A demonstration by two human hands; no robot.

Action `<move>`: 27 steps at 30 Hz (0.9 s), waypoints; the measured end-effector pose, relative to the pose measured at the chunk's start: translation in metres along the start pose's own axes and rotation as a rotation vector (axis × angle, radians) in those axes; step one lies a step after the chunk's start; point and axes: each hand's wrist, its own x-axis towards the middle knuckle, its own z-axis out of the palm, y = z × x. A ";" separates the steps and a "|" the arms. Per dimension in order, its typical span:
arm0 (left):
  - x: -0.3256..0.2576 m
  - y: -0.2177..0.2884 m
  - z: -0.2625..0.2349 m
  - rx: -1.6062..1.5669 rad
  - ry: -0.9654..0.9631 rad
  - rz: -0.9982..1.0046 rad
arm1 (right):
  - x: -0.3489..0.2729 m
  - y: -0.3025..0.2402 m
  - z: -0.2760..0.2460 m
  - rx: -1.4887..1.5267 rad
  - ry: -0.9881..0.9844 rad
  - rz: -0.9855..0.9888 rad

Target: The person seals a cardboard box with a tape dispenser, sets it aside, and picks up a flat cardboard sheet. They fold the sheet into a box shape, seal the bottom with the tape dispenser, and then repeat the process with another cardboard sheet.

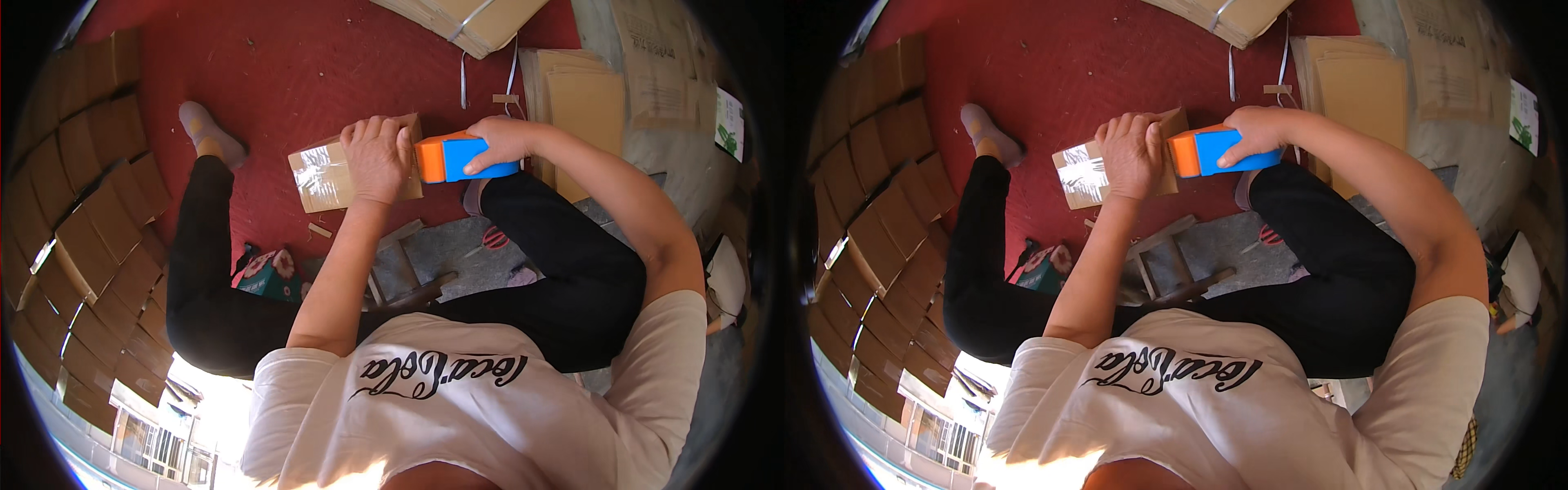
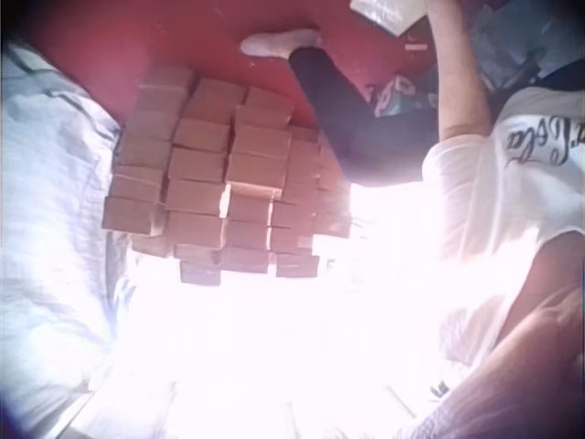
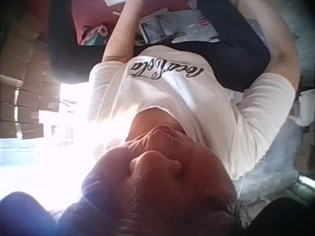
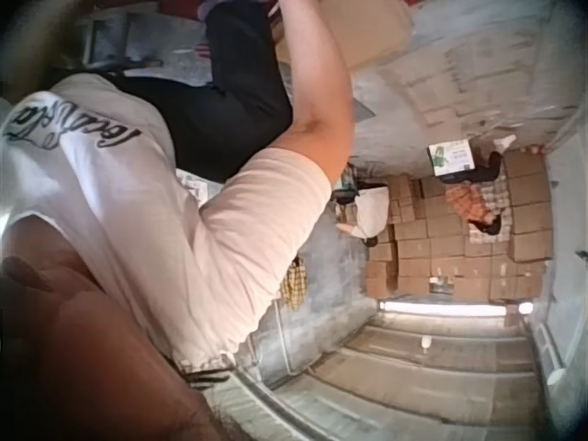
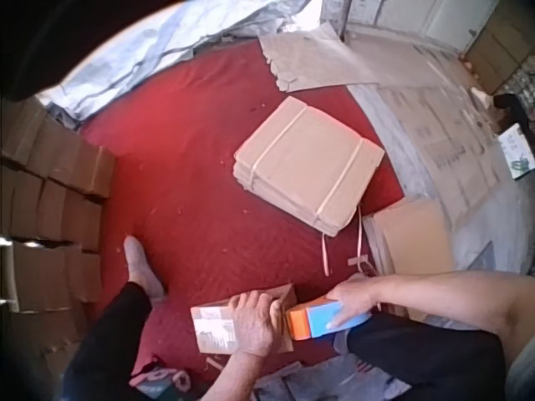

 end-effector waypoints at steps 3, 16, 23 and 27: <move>-0.001 -0.018 -0.038 0.020 0.082 0.068 | 0.010 -0.035 -0.002 0.060 -0.068 -0.133; -0.043 -0.059 -0.073 -0.268 0.034 -0.198 | 0.049 -0.099 -0.003 0.017 -0.084 -0.200; -0.041 -0.062 -0.068 -0.274 0.073 -0.176 | 0.045 -0.085 -0.010 0.017 -0.090 -0.177; -0.037 -0.064 -0.074 -0.331 0.071 -0.204 | 0.044 -0.068 -0.016 -0.008 -0.073 -0.148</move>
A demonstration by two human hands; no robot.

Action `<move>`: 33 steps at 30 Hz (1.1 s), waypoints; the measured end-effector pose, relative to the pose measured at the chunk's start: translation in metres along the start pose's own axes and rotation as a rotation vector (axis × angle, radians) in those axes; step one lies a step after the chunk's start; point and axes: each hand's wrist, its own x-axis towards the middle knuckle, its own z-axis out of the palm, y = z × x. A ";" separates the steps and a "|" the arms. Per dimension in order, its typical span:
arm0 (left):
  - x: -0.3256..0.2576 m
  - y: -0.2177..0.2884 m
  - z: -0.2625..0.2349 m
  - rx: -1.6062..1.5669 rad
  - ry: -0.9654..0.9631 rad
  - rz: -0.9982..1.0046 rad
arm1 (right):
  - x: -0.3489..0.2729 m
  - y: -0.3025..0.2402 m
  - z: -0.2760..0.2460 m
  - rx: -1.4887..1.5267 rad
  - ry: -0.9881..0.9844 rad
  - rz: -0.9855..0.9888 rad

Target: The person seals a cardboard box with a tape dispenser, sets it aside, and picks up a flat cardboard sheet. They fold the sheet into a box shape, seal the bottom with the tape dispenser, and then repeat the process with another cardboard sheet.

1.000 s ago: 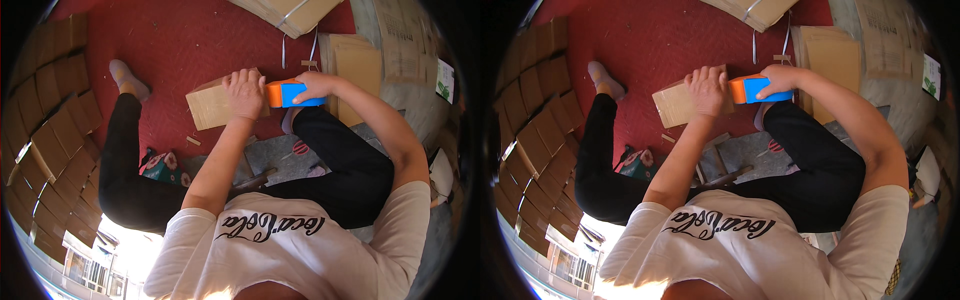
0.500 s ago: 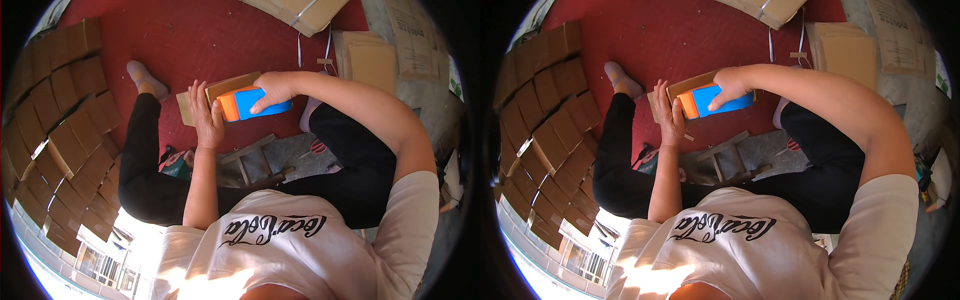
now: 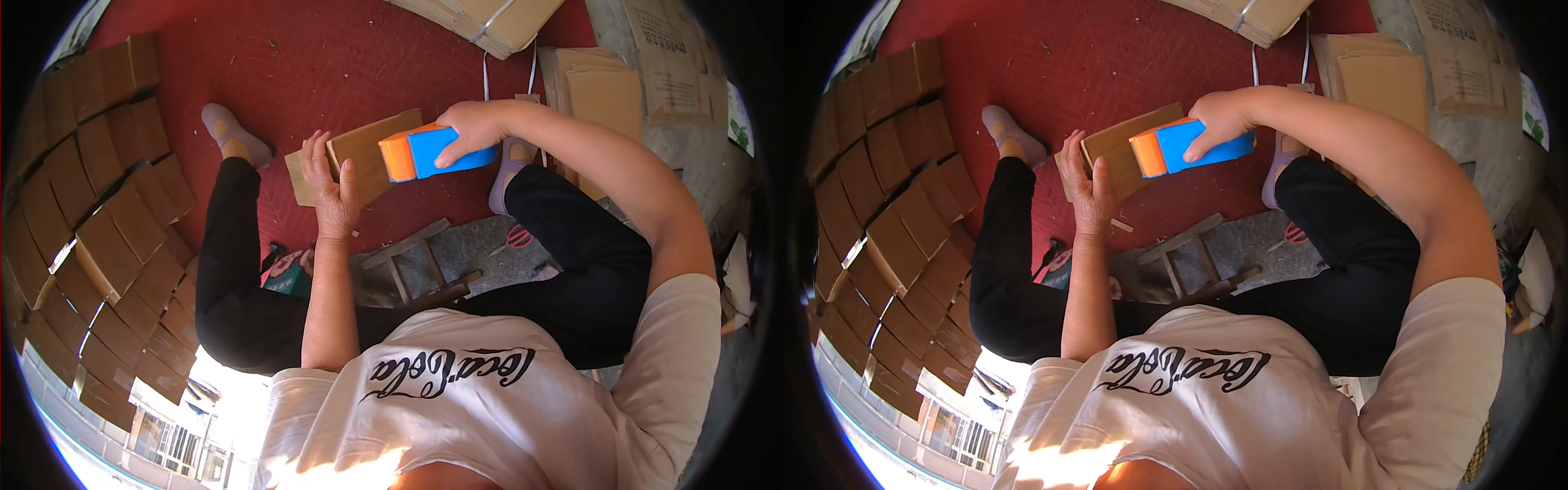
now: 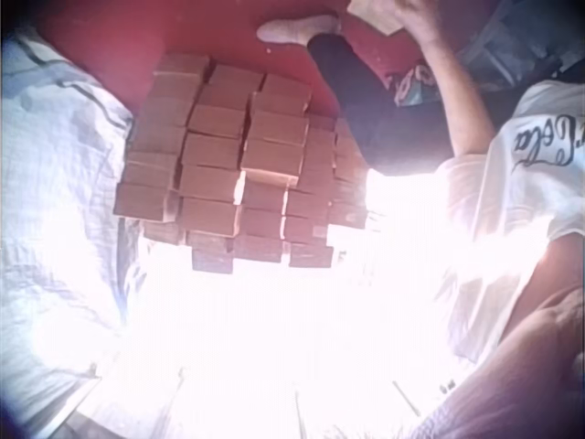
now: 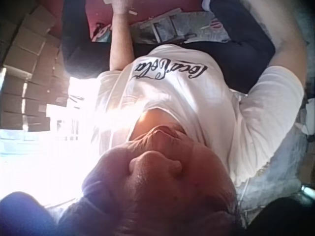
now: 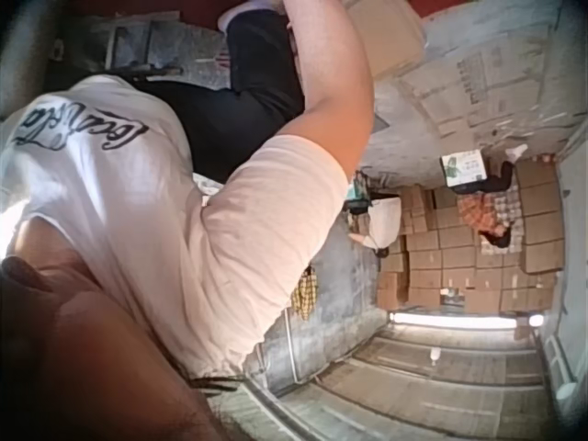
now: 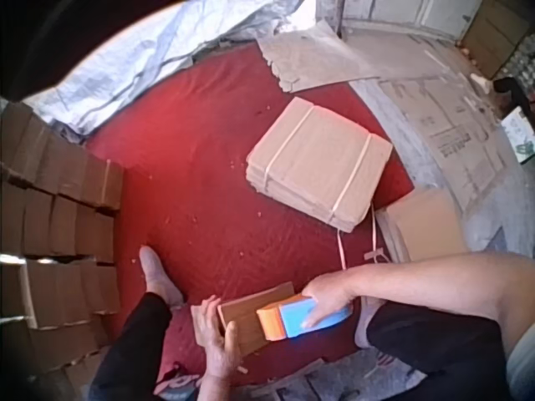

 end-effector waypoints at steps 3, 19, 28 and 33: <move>0.000 0.000 0.000 0.007 0.006 0.005 | -0.007 0.020 -0.004 0.084 -0.031 0.054; -0.009 0.029 0.055 0.339 0.082 0.035 | -0.012 0.059 0.006 -0.207 -0.029 0.312; -0.033 0.053 0.124 0.427 0.084 -0.051 | -0.004 0.021 0.031 -0.285 0.020 0.591; -0.037 0.065 0.144 0.429 0.076 -0.096 | -0.001 0.017 0.051 -0.206 0.094 0.700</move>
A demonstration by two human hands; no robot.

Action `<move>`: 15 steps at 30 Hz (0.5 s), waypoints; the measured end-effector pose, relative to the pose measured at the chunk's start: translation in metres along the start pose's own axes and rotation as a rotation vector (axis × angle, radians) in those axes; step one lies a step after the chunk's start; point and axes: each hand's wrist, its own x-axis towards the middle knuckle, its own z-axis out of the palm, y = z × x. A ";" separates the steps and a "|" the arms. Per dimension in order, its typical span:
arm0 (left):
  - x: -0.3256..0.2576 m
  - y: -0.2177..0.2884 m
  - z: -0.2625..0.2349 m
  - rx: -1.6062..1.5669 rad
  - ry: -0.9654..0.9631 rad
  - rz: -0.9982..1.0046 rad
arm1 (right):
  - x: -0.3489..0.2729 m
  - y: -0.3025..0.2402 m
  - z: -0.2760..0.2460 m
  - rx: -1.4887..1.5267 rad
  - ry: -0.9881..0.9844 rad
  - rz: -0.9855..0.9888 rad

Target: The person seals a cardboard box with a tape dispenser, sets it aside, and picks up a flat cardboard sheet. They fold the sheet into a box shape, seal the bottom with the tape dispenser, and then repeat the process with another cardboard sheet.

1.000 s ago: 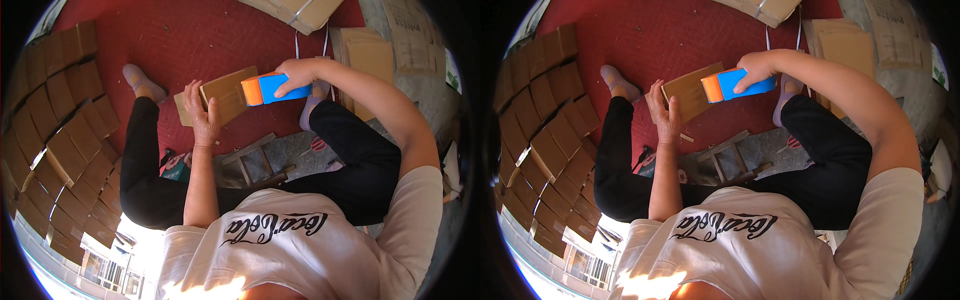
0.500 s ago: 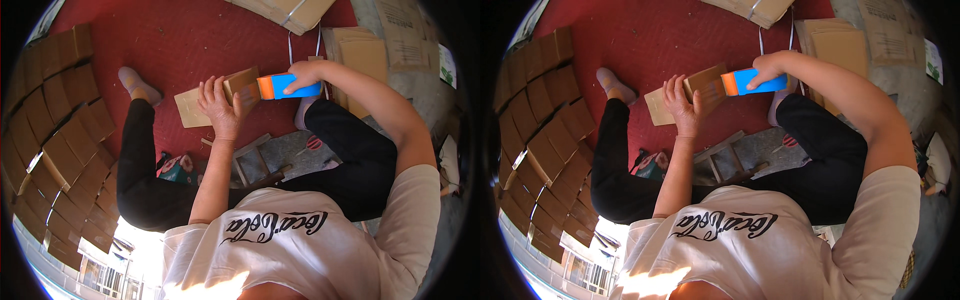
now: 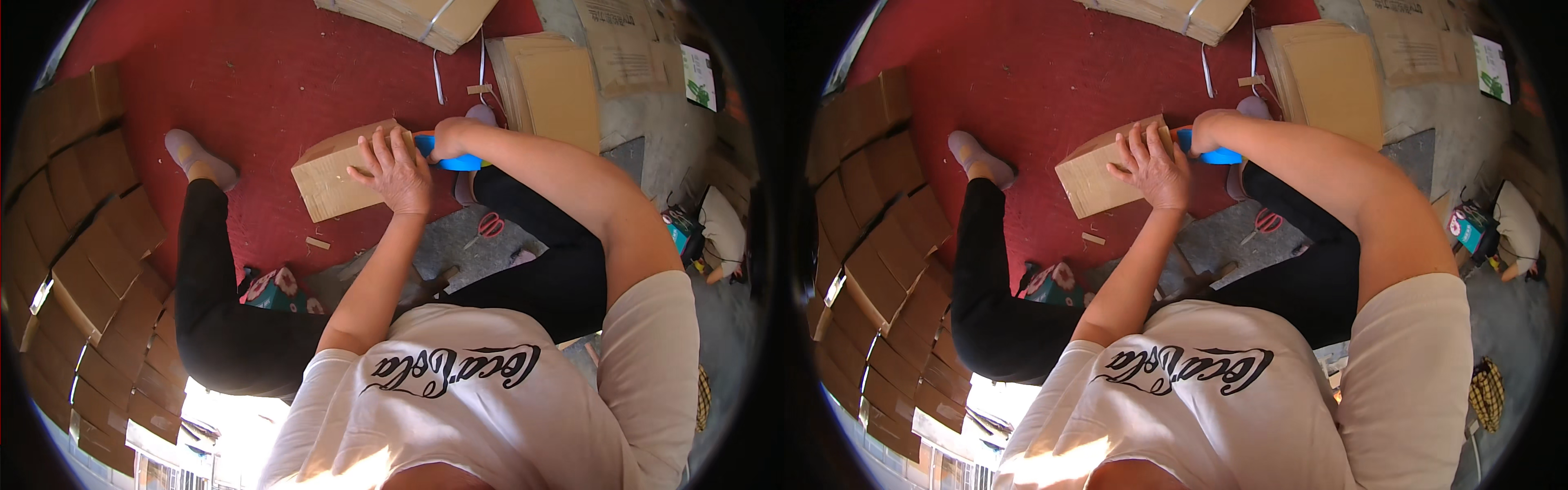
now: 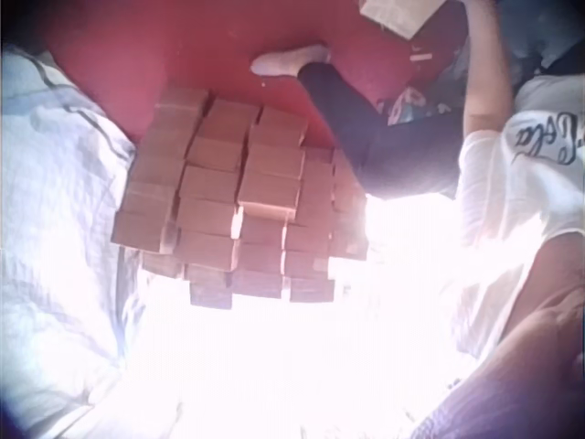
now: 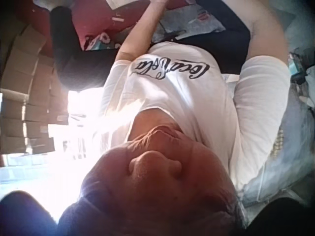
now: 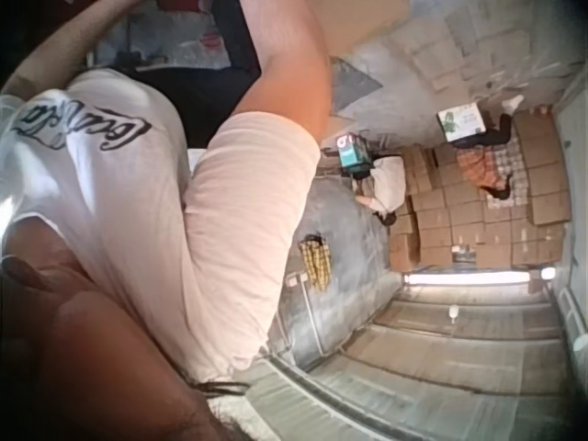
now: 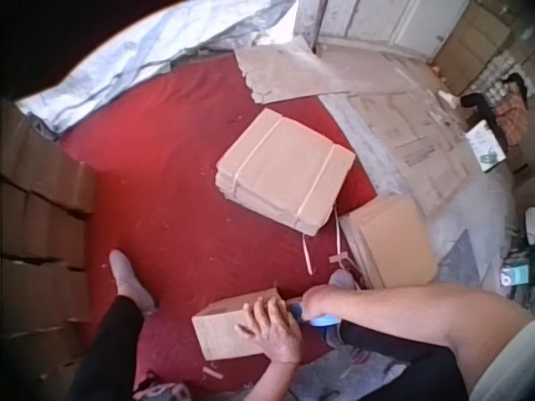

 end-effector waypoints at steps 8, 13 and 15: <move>0.000 -0.003 0.003 0.060 0.006 -0.046 | -0.018 -0.028 0.003 -0.081 0.117 0.065; 0.004 0.007 0.001 0.070 -0.058 -0.059 | 0.032 -0.001 0.043 -0.026 0.308 0.060; 0.004 0.002 -0.006 0.102 -0.070 -0.063 | 0.041 0.001 0.039 0.184 0.565 0.111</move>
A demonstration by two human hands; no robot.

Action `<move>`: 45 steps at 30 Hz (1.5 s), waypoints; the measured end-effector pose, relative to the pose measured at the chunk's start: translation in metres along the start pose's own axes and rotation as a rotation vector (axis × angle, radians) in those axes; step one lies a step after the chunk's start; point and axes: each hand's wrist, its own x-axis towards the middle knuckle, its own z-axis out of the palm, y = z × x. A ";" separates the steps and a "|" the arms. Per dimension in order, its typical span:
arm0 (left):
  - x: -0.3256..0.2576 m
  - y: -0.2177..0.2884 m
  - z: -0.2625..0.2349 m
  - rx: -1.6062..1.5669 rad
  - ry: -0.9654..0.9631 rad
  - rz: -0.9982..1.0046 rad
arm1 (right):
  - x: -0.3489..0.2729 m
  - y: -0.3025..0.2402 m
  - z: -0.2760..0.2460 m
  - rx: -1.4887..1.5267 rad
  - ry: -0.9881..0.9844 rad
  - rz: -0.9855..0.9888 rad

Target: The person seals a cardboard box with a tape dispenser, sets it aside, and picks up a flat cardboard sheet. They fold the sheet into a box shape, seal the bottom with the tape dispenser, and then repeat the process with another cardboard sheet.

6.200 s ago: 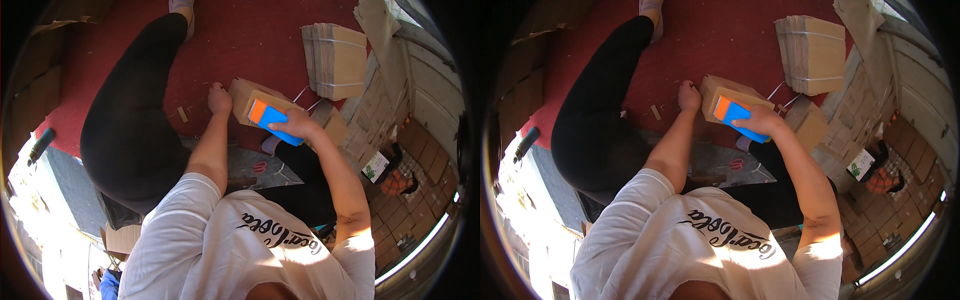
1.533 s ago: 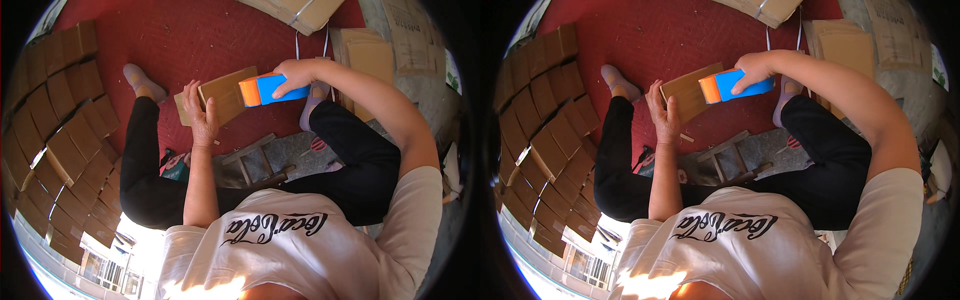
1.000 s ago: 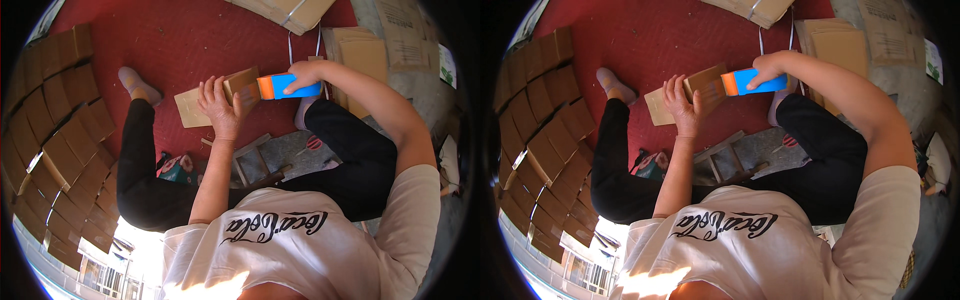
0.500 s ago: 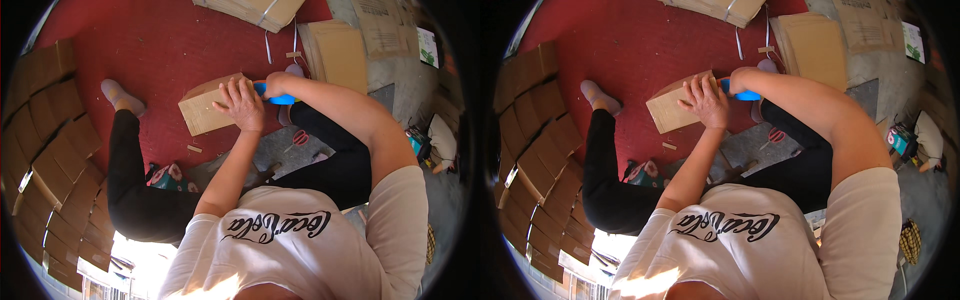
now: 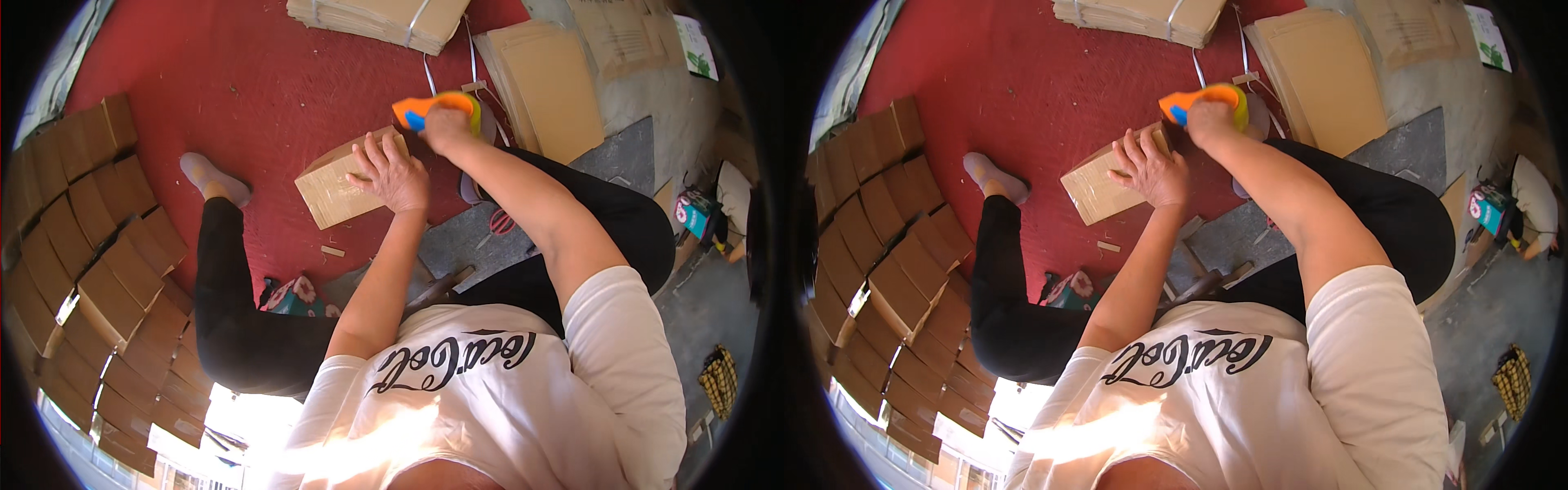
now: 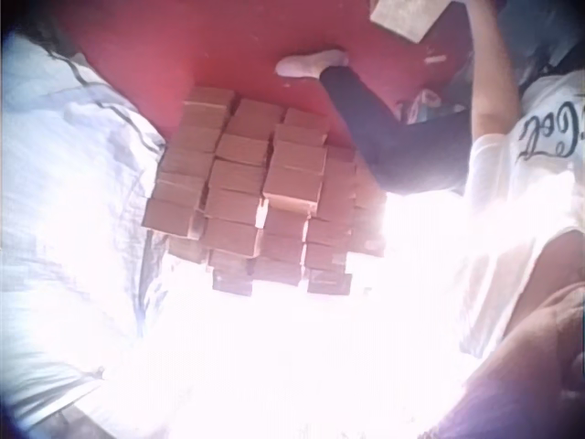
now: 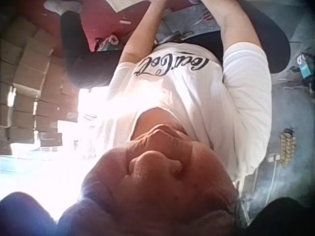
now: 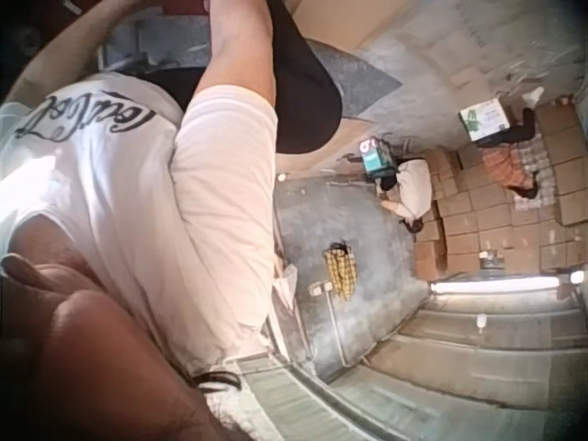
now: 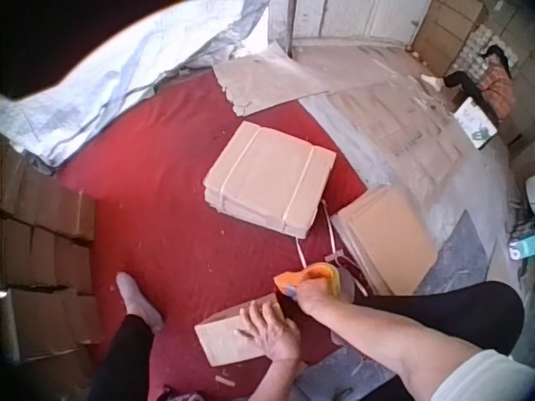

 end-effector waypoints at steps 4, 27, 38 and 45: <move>0.000 0.009 0.005 0.000 0.009 0.007 | 0.049 0.030 0.006 0.132 0.229 0.005; 0.002 -0.020 -0.028 -0.661 -0.149 0.043 | 0.042 -0.032 0.121 1.029 0.439 0.198; 0.053 -0.161 -0.058 -0.981 -0.083 -0.569 | -0.001 -0.041 0.061 1.444 0.373 0.040; 0.061 -0.155 -0.043 -1.508 -0.576 -0.695 | 0.020 -0.035 0.084 1.342 0.288 -0.004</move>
